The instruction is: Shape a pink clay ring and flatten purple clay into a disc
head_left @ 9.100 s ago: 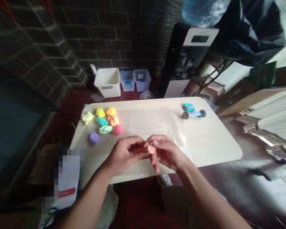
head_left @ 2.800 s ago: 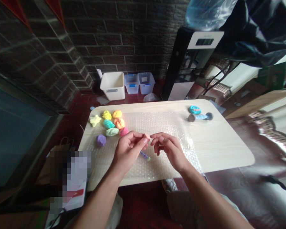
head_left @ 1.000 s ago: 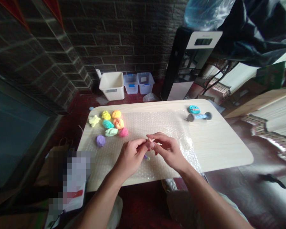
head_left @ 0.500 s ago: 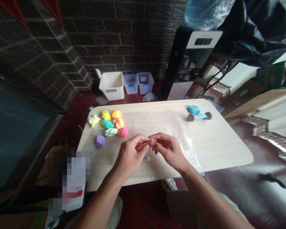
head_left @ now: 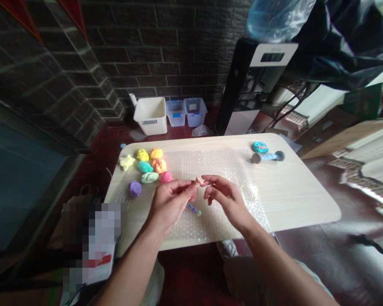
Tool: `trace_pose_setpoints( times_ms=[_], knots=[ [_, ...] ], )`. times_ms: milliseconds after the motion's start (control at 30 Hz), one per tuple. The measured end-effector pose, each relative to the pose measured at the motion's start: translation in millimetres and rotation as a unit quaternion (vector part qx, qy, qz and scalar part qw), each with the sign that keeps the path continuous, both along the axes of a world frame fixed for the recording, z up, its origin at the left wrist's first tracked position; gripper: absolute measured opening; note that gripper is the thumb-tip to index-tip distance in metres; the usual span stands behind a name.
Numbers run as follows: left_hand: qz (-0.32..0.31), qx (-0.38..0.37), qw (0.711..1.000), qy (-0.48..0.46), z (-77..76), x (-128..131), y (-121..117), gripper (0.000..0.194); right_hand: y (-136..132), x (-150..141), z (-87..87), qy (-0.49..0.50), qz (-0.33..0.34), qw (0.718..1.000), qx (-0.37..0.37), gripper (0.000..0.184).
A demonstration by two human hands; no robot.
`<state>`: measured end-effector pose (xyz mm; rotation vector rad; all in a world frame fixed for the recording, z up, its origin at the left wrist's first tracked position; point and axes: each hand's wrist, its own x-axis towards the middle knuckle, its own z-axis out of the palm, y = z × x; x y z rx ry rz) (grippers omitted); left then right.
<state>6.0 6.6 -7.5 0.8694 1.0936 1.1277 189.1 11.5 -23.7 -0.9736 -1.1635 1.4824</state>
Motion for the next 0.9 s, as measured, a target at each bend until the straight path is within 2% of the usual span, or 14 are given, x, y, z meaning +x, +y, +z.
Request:
trace_pose_setpoints(
  times_ms=[67,167,433,633,767,900],
  knots=[
    [0.013,-0.016,0.999,-0.036,2.8,1.1,-0.9,0.029,-1.0,-1.6,-0.3,-0.014,0.018,1.0,-0.002,0.033],
    [-0.003,-0.012,0.998,-0.054,4.4,2.5,-3.1,0.029,-2.5,-4.7,-0.1,-0.032,0.027,0.999,0.004,0.032],
    [-0.07,0.007,0.998,0.003,2.7,7.1,-9.3,0.034,-1.3,-9.4,-0.9,-0.039,-0.002,0.999,0.037,0.024],
    [-0.105,0.055,0.993,0.002,2.3,3.8,-5.5,0.031,-1.1,-8.7,0.6,0.0,-0.014,1.0,-0.005,0.022],
    [-0.09,0.045,0.995,0.002,-0.8,4.4,-4.8,0.029,-1.2,-8.9,1.8,-0.004,-0.017,1.0,0.011,0.019],
    [-0.077,0.014,0.996,-0.046,-0.7,6.1,-5.5,0.028,-1.1,-8.5,1.5,0.009,-0.042,0.999,0.01,0.014]
  ],
)
